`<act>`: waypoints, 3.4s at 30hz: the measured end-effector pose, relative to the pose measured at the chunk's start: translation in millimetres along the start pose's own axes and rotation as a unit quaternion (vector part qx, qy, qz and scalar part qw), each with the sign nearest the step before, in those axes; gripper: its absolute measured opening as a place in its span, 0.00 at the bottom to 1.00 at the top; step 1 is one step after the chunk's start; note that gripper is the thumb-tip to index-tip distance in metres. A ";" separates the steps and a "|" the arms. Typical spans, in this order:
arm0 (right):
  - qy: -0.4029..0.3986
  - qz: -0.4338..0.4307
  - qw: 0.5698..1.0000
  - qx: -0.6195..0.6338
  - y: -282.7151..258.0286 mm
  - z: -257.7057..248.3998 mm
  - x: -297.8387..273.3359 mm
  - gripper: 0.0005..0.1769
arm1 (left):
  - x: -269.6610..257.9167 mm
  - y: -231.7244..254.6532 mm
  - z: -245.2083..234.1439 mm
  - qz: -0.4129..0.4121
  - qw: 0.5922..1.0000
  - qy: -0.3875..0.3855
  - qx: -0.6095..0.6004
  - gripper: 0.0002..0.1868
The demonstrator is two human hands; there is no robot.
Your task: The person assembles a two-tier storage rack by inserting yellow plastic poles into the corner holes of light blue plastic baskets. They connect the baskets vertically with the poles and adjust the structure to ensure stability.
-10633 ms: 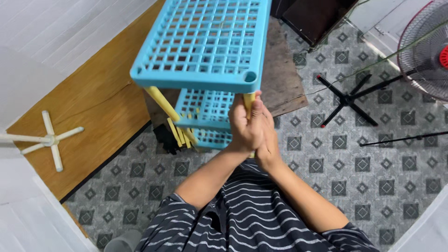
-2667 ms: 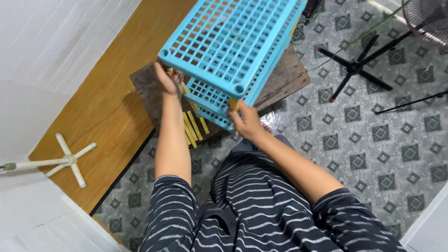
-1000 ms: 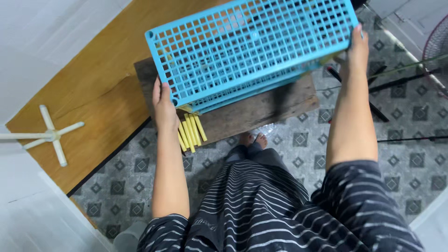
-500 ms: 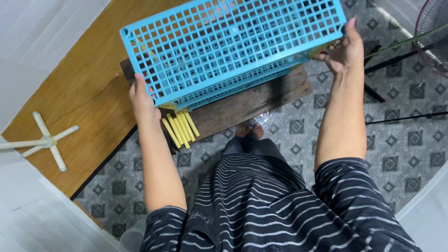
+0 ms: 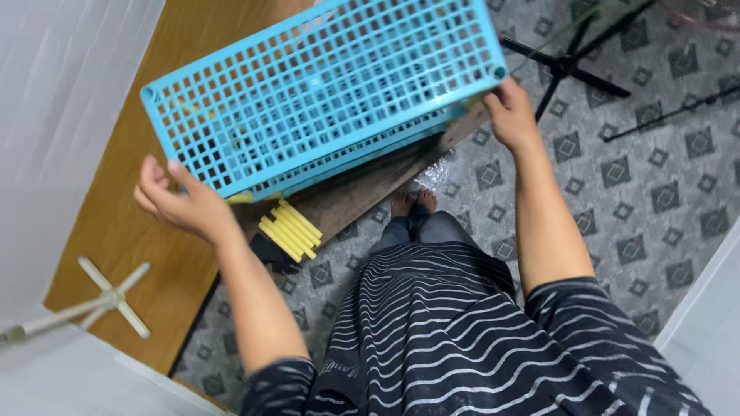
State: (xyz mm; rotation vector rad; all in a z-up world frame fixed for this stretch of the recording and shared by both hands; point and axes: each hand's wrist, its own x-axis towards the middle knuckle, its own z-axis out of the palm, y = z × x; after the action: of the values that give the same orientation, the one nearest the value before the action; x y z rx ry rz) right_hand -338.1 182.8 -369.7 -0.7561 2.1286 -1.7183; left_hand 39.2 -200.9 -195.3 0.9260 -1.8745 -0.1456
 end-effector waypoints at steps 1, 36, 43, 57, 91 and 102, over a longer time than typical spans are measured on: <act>0.005 -0.003 1.000 0.010 -2.2 0.2 2.2 0.14 | -18.7 28.0 -2.9 0.077 0.994 0.042 0.066 0.14; 0.246 0.005 0.969 -0.020 -55.4 44.3 -7.9 0.15 | -177.3 197.1 188.5 -0.535 0.405 -0.242 -0.701 0.27; -0.087 0.175 0.911 0.364 -3.3 -42.7 23.0 0.24 | -169.7 198.2 183.7 -0.525 0.403 -0.269 -0.700 0.30; -0.152 -0.085 0.968 -0.180 33.5 35.0 240.3 0.13 | -155.8 209.1 167.9 -0.541 0.399 -0.280 -0.685 0.37; -0.034 0.224 0.728 0.647 28.9 131.2 218.6 0.23 | 32.0 305.0 350.5 0.077 0.783 -0.617 0.001 0.37; 0.022 0.280 0.854 0.438 67.1 91.2 203.8 0.09 | 37.2 305.7 333.1 0.152 0.814 -0.553 -0.089 0.31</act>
State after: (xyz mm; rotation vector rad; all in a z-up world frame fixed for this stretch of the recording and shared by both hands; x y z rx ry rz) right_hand -469.2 2.4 -437.7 0.1582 1.1357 -2.0261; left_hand -404.7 -107.6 -187.4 0.3589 -2.9759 -0.7867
